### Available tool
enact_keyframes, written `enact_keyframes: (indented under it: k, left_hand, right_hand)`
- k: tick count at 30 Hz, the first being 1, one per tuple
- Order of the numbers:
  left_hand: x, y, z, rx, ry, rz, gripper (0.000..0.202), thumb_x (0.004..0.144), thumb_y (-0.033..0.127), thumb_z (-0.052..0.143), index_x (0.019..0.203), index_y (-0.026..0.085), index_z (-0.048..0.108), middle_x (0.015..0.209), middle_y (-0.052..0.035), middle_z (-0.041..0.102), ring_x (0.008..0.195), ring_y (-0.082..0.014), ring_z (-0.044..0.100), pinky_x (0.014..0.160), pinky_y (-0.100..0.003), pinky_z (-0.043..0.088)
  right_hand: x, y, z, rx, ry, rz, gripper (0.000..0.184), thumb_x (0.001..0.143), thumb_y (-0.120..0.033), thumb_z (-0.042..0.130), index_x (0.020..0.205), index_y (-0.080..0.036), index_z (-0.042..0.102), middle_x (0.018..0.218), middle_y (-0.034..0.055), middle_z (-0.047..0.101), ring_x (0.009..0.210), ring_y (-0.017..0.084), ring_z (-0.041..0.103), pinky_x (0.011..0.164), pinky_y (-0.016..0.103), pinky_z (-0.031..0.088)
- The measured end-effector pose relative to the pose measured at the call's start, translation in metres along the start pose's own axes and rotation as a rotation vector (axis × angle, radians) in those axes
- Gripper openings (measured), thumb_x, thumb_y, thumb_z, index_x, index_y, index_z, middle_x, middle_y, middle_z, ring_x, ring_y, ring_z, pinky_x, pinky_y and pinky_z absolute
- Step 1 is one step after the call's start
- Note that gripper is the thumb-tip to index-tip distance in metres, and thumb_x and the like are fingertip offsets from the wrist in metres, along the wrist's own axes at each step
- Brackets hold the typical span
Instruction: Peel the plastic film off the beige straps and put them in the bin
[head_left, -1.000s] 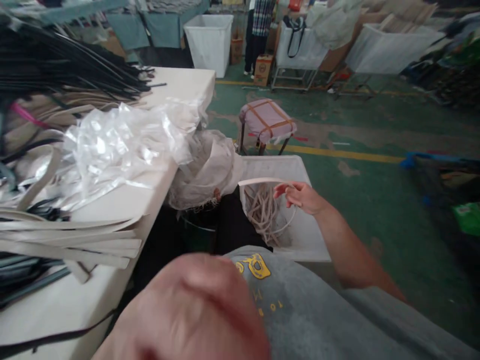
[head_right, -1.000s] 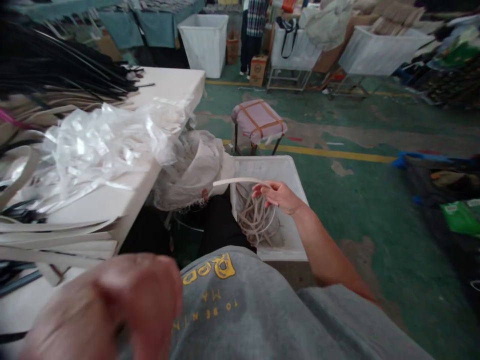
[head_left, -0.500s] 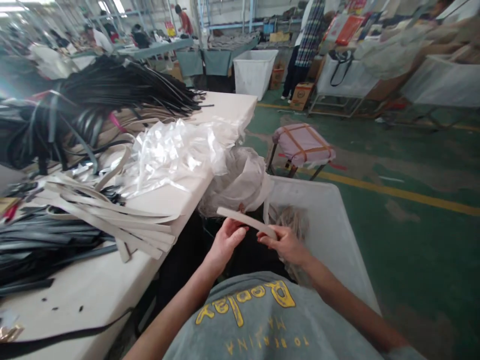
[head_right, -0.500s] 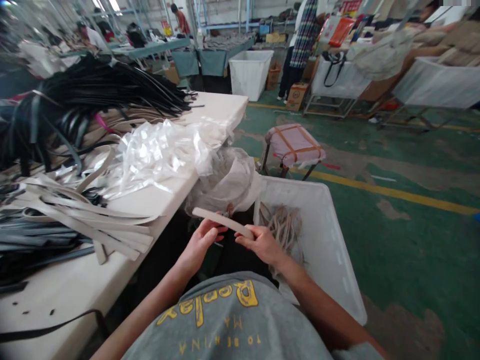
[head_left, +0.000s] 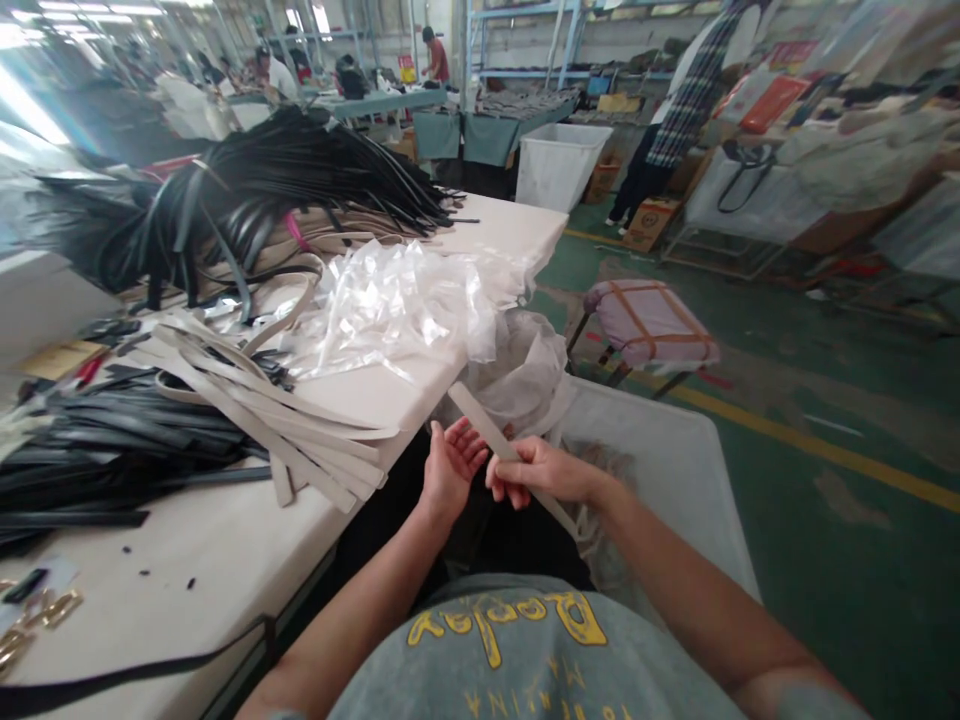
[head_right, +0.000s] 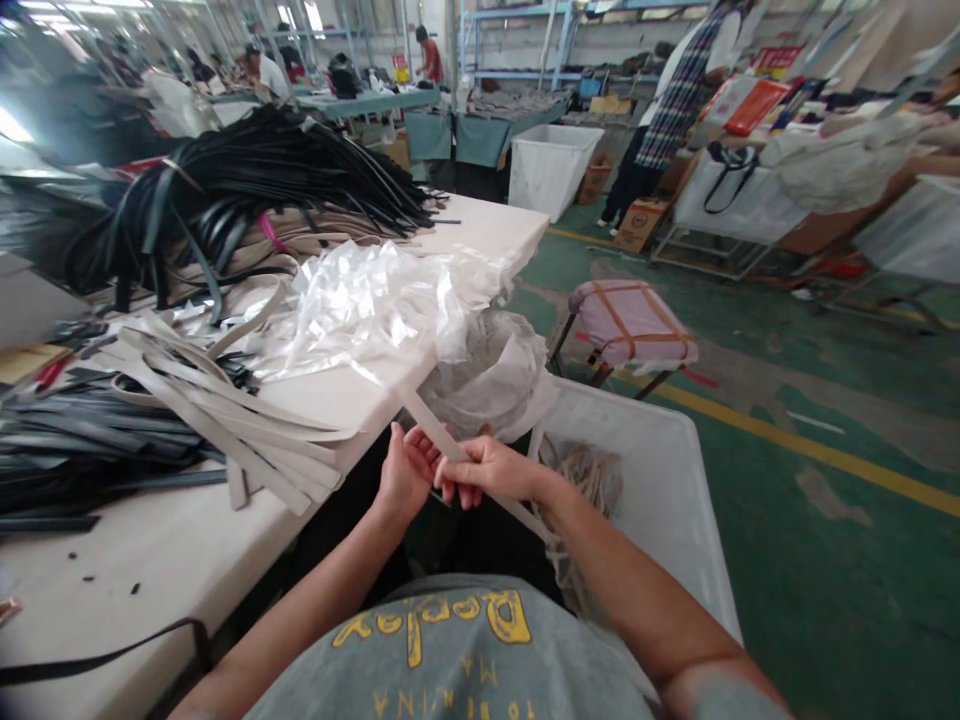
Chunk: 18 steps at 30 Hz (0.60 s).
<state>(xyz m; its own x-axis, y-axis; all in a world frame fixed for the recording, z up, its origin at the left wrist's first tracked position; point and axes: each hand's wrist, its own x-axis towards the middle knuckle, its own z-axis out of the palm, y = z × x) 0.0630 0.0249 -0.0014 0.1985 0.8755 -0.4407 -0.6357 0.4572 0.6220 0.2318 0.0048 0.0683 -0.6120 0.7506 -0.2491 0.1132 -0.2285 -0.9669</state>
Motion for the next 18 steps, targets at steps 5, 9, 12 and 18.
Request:
enact_keyframes:
  k: [5, 9, 12, 18]
  left_hand:
    - [0.021, -0.004, -0.009, 0.088, 0.158, -0.186, 0.046, 0.101, 0.051, 0.042, 0.103, 0.013, 0.068, 0.097, -0.012, 0.073, 0.074, -0.0145, 0.068, 0.064, -0.023, 0.049]
    - [0.019, -0.014, -0.008, 0.198, 0.007, -0.203, 0.049, 0.1, 0.053, 0.043, 0.102, 0.012, 0.07, 0.097, -0.0137, 0.075, 0.074, -0.0157, 0.069, 0.064, -0.023, 0.049]
    - [0.021, -0.02, -0.011, 0.225, -0.008, -0.191, 0.048, 0.097, 0.055, 0.048, 0.101, 0.013, 0.071, 0.099, -0.0135, 0.075, 0.076, -0.0161, 0.069, 0.066, -0.024, 0.049]
    - [0.024, -0.025, -0.013, 0.251, -0.046, -0.185, 0.047, 0.094, 0.056, 0.052, 0.097, 0.013, 0.072, 0.096, -0.0127, 0.075, 0.073, -0.0156, 0.068, 0.064, -0.024, 0.047]
  right_hand:
    - [0.1, -0.064, -0.013, -0.48, 0.37, -0.218, 0.03, 0.089, -0.04, 0.062, 0.1, -0.016, 0.076, 0.078, 0.0022, 0.071, 0.061, 0.011, 0.061, 0.058, 0.021, 0.045]
    - [0.178, -0.085, -0.012, -1.017, 0.486, -0.125, 0.035, 0.091, -0.026, 0.059, 0.123, -0.023, 0.072, 0.099, 0.005, 0.077, 0.092, 0.02, 0.069, 0.079, 0.026, 0.049]
    - [0.214, -0.083, -0.008, -1.27, 0.452, -0.062, 0.047, 0.092, -0.024, 0.054, 0.138, -0.029, 0.061, 0.115, 0.0071, 0.075, 0.105, 0.024, 0.069, 0.085, 0.03, 0.05]
    - [0.227, -0.079, -0.001, -1.345, 0.459, -0.029, 0.03, 0.093, -0.023, 0.05, 0.11, -0.019, 0.075, 0.109, 0.0141, 0.075, 0.101, 0.025, 0.07, 0.079, 0.03, 0.048]
